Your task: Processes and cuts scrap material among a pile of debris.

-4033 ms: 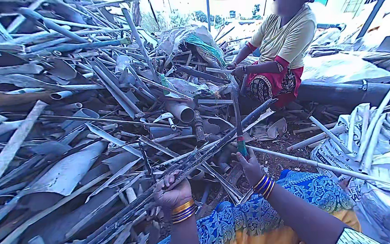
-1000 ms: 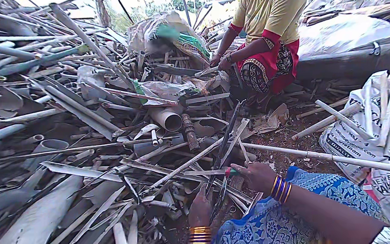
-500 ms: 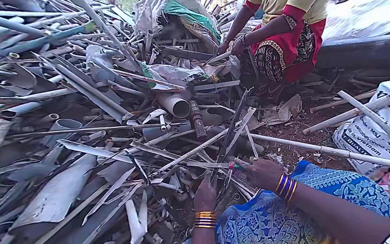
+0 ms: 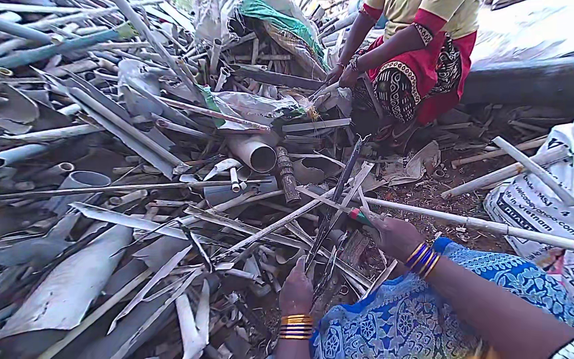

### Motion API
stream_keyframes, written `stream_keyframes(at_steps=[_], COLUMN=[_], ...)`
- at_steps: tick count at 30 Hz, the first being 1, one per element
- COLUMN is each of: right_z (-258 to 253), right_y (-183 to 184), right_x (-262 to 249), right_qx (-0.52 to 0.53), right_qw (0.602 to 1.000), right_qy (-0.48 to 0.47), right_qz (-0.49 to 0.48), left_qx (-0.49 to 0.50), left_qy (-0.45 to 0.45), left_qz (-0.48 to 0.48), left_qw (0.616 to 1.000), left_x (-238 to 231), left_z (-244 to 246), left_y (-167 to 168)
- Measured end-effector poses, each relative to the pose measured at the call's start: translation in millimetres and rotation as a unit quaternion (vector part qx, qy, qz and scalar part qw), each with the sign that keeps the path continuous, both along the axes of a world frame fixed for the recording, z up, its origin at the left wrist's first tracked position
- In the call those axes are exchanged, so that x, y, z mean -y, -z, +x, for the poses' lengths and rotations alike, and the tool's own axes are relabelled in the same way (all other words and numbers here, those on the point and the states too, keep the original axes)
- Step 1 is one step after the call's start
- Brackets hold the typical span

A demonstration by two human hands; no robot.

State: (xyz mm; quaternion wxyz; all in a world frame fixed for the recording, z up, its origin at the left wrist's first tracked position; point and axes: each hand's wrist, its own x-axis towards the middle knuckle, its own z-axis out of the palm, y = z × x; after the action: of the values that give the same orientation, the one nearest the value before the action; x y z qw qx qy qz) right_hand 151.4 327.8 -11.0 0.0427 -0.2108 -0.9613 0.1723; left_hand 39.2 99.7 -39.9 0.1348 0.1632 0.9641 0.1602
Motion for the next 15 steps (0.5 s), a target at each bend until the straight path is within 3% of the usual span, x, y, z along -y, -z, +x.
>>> stream_keyframes(at_steps=[1,3,8,9,13,15], right_z=[-3,-6,5,4,-13,-11], right_y=[-9,-13,6,7,-18,-18], right_x=[-14,-15,43,36,-30,-21], right_qx=[0.033,0.062,0.102,0.084,0.114,0.135], right_qw=[0.998,0.994,0.989,0.993,0.979,0.979], right_qy=[0.054,0.075,-0.097,-0.078,0.159,0.134], right_qz=[-0.025,-0.055,-0.046,-0.037,-0.057,-0.065], left_qx=[0.001,0.012,0.022,0.019,0.012,0.011], left_qy=[0.002,0.003,0.000,-0.001,0.000,-0.001], left_qz=[-0.002,-0.020,-0.030,-0.032,-0.040,-0.045], left_qw=[1.000,1.000,0.999,0.999,0.999,0.999], left_x=[0,-2,-9,-9,-9,-13], left_z=[2,2,-4,-4,1,2], left_y=[1,1,5,5,9,12])
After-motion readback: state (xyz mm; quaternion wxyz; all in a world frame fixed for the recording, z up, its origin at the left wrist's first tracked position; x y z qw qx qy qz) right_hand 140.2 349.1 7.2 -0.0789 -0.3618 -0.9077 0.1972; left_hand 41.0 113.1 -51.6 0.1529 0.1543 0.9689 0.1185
